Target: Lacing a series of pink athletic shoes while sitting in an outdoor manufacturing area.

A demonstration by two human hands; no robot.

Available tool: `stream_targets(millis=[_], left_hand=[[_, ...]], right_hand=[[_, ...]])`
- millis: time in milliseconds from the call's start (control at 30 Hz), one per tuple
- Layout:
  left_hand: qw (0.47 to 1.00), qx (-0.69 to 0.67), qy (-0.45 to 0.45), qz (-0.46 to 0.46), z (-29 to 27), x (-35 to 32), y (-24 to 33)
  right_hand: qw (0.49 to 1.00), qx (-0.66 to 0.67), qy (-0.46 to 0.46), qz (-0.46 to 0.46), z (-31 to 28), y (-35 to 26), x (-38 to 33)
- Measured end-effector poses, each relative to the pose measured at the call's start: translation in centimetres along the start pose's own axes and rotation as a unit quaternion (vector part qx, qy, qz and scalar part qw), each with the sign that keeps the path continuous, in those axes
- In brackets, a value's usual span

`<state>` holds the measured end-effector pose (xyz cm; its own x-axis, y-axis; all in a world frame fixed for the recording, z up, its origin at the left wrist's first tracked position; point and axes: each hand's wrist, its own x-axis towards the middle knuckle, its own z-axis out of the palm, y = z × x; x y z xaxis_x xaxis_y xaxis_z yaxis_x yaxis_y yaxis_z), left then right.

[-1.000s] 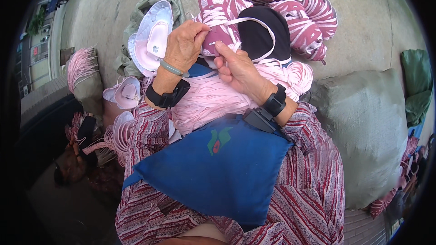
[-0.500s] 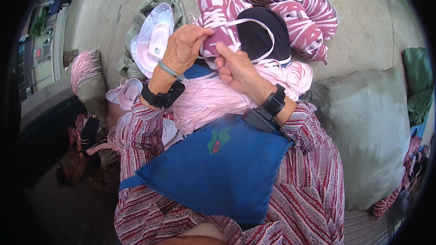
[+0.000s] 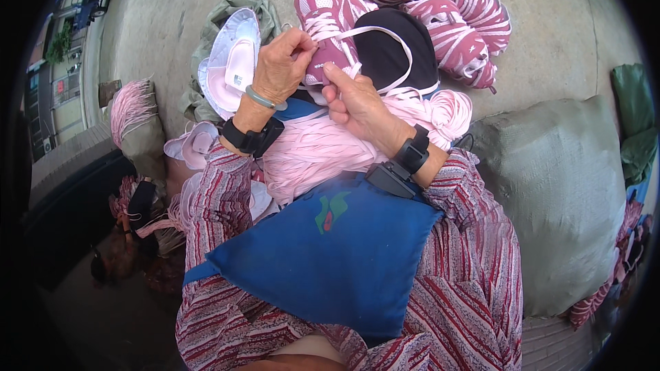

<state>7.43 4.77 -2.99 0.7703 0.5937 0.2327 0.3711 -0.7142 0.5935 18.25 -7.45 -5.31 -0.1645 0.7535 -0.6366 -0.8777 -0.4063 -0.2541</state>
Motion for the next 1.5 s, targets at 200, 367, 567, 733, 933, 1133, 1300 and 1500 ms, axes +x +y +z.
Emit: stream_targets(millis=[200, 367, 567, 733, 933, 1133, 1300, 1500], left_hand=[[0.996, -0.03, 0.015, -0.081, -0.6, -0.8, 0.1], [0.974, -0.091, 0.061, -0.2, 1.0, -0.3, 0.6], [0.986, 0.018, 0.143, -0.079, -0.1, -1.2, 1.2], [0.919, -0.164, -0.107, -0.342, -1.4, -5.3, 3.3], [0.569, -0.667, -0.004, -0.481, 2.5, -7.4, 3.7], [0.415, -0.781, 0.101, -0.456, 4.5, -5.0, 3.1], [0.396, -0.79, 0.107, -0.456, 3.9, -4.8, 3.4], [0.394, -0.847, 0.069, -0.351, 3.8, -4.4, 3.2]], right_hand=[[1.0, -0.006, -0.005, 0.003, 0.1, -0.1, -0.1], [1.0, -0.004, 0.016, -0.009, 0.2, 0.1, 0.1], [0.998, -0.065, -0.014, 0.013, 0.8, -0.9, -1.3], [0.878, -0.458, -0.086, -0.114, 0.7, -4.0, -3.7], [0.606, -0.688, 0.035, -0.397, 1.1, -6.8, 0.5], [0.54, -0.694, 0.033, -0.476, 1.0, -6.5, 2.1], [0.534, -0.717, 0.007, -0.448, 2.1, -7.0, 1.4], [0.471, -0.742, -0.002, -0.478, 2.9, -7.1, 1.3]])
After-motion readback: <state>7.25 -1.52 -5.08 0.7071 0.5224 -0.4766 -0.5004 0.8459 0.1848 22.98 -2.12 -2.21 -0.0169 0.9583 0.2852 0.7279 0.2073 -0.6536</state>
